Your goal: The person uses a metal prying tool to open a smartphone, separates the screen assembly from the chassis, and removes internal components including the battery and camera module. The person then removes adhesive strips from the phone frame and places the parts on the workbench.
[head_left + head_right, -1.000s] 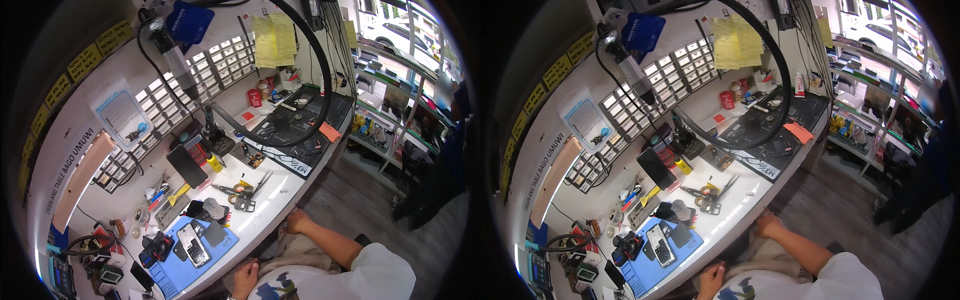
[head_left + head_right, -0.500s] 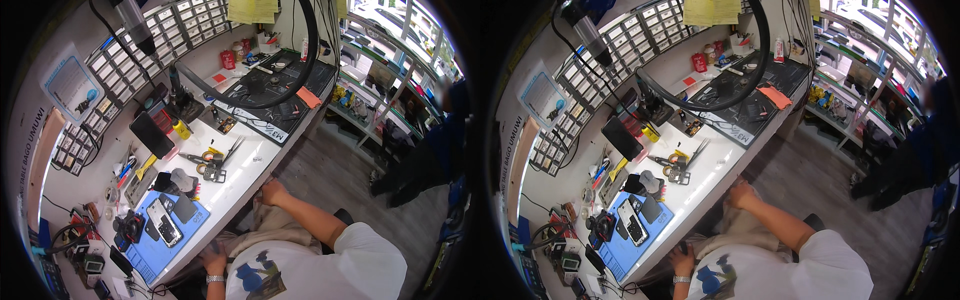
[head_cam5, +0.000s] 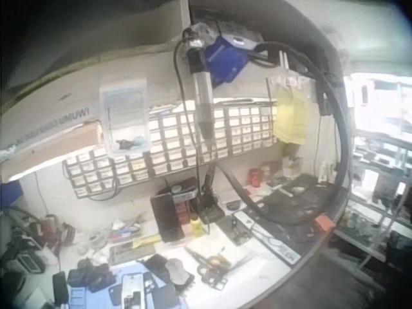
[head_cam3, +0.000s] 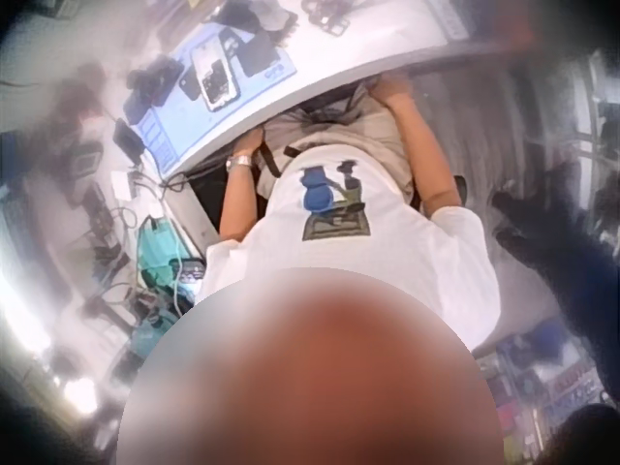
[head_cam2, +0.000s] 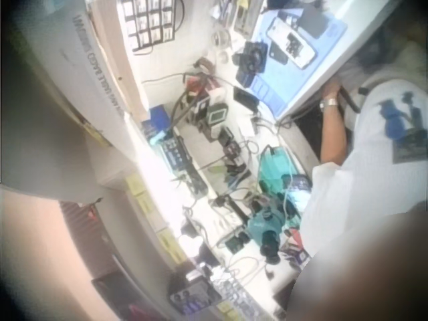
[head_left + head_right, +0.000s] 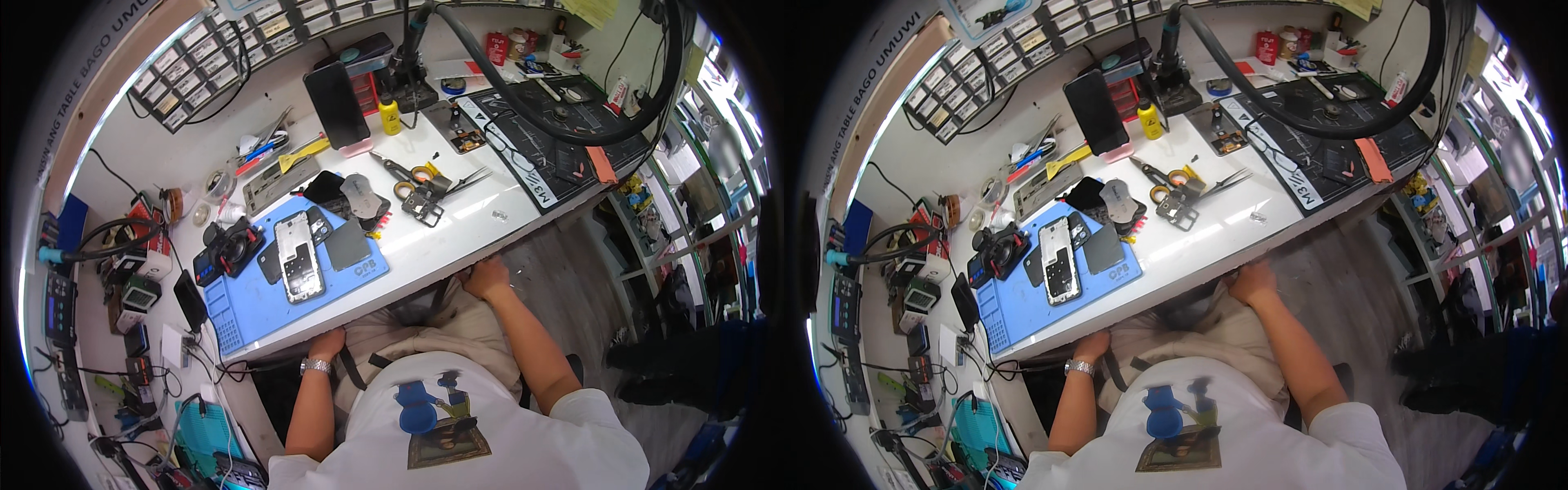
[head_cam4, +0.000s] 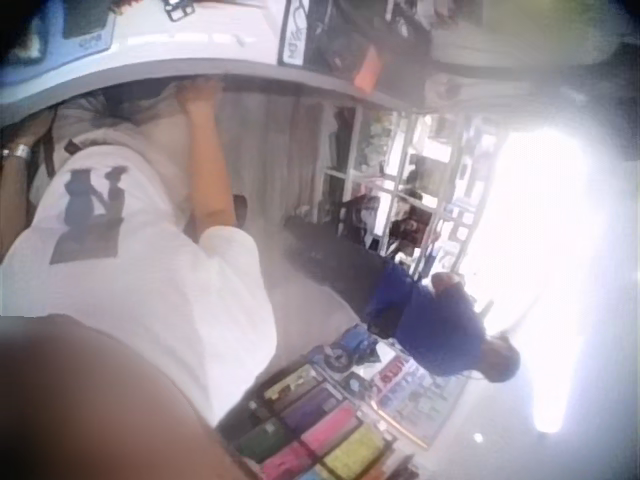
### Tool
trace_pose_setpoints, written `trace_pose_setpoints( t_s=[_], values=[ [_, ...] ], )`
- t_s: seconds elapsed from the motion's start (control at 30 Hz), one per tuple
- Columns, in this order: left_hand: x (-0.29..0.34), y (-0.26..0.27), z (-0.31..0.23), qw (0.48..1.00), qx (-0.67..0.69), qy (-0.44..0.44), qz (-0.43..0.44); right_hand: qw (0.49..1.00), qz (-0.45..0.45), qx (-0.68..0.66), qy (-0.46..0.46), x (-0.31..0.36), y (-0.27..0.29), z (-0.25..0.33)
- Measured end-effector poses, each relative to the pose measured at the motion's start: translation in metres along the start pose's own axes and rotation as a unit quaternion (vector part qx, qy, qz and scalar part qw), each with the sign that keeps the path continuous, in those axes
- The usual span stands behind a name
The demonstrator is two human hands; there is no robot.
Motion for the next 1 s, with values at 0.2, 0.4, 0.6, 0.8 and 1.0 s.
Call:
trace_pose_setpoints(
  t_s=[0.2,0.4,0.6,0.8,1.0],
  values=[
    [0.012,-0.007,-0.048,0.984,-0.161,0.036,-0.074,0.992,-0.066,0.019,0.11,-0.022,-0.01,0.012],
    [-0.002,0.025,-0.077,0.999,-0.005,-0.037,0.018,0.907,-0.279,0.02,0.316,-0.042,-0.01,0.016],
    [-0.026,0.026,-0.053,0.992,0.094,-0.053,0.069,0.903,-0.27,0.091,0.321,-0.094,-0.039,-0.017],
    [-0.03,-0.006,-0.01,0.986,0.157,0.048,0.005,0.86,-0.301,0.097,0.401,-0.114,-0.029,-0.041],
    [0.013,0.003,-0.021,0.993,0.076,0.09,0.017,0.851,-0.251,0.061,0.457,-0.121,0.003,-0.015]
  ],
)
Point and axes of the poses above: each hand's wrist, its own x-axis away from the middle knuckle, its own y-axis out of the back of the hand, z = x × y, the point moved 7 cm from there along -x, towards the middle knuckle, and after that the axes turned 14 degrees about -x, right-handed, at the moved point
